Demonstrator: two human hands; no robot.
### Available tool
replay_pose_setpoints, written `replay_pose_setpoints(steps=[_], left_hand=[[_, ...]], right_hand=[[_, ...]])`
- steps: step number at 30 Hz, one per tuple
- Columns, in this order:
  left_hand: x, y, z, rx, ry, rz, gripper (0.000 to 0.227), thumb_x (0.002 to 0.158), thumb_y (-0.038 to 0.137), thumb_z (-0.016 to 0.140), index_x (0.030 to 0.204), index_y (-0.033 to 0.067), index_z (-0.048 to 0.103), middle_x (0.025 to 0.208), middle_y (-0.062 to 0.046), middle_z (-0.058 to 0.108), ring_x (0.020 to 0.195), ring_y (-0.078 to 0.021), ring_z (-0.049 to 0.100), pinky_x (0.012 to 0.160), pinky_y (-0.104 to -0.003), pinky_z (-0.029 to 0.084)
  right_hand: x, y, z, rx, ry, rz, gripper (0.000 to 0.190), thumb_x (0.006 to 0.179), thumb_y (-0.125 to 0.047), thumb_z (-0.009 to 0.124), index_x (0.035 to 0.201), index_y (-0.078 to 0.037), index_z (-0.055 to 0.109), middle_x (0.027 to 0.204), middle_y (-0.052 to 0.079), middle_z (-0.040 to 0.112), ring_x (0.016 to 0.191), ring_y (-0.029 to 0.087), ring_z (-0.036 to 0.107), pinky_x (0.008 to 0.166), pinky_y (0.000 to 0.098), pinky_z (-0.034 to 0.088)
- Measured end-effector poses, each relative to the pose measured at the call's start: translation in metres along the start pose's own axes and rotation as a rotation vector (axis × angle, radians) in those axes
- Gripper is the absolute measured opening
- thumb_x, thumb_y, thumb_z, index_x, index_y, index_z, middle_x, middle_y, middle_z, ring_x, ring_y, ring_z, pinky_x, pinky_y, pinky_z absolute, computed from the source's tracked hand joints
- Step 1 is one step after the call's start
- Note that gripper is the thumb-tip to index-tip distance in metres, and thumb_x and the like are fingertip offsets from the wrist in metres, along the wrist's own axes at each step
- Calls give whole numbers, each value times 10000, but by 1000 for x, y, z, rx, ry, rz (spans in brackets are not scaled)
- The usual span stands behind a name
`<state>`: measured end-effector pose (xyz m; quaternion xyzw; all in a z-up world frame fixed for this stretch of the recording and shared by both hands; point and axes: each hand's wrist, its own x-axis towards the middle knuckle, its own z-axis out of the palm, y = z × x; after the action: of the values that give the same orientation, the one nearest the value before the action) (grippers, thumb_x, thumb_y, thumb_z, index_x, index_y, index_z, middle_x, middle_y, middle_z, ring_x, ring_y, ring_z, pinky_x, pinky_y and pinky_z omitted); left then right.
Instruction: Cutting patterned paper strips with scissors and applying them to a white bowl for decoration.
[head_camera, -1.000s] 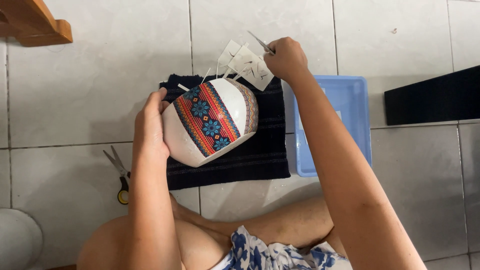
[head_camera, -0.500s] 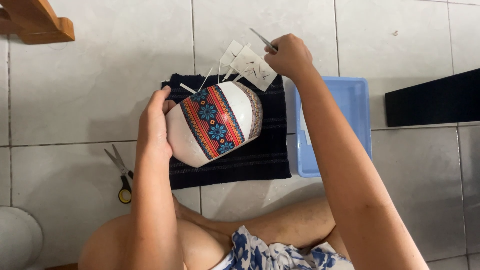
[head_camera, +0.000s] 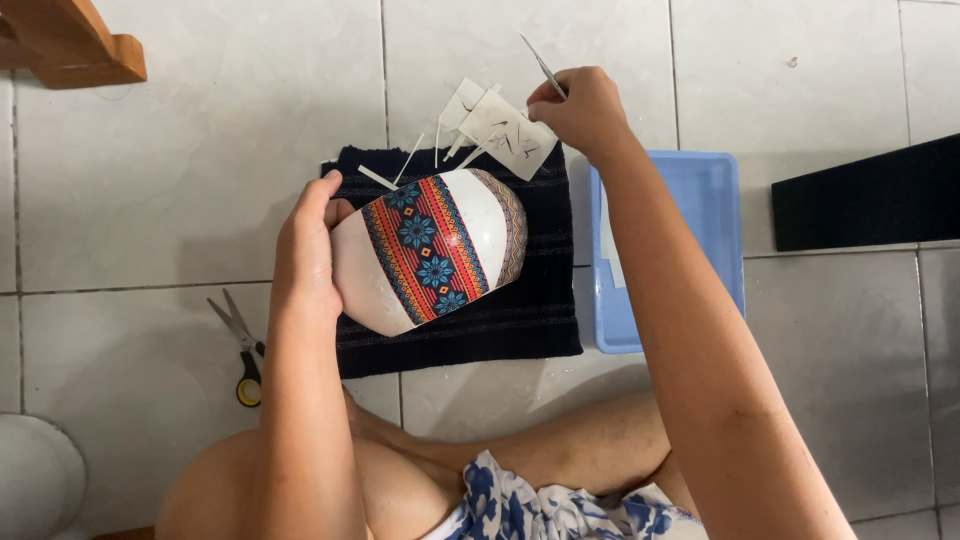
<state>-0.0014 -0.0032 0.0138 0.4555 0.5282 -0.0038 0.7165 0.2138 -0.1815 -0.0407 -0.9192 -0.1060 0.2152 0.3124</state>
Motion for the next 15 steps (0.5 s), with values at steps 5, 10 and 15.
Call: replay_pose_setpoints(steps=[5,10,15], left_hand=[[0,-1,0,0,-14,7,468,796,407,526,478,150,299,462,60,277,422,-99,261,449,-241,211],[2,-2,0,10,-40,31,476,801,403,510,465,150,290,451,59,268,415,-100,246,440,-245,195],[3,-3,0,17,-41,18,467,801,416,513,478,146,313,459,56,295,417,-102,265,444,-241,212]], right_hand=[[-13,-7,-7,183,-38,55,77,779,-182,588,794,-149,655,714,-67,678,706,40,473,691,217,379],[-16,-5,-6,320,-3,82,103,731,-176,705,825,-170,664,770,-55,585,789,61,534,794,218,412],[1,22,21,382,-52,169,181,802,-148,530,942,-141,644,886,-9,716,901,115,560,791,291,388]])
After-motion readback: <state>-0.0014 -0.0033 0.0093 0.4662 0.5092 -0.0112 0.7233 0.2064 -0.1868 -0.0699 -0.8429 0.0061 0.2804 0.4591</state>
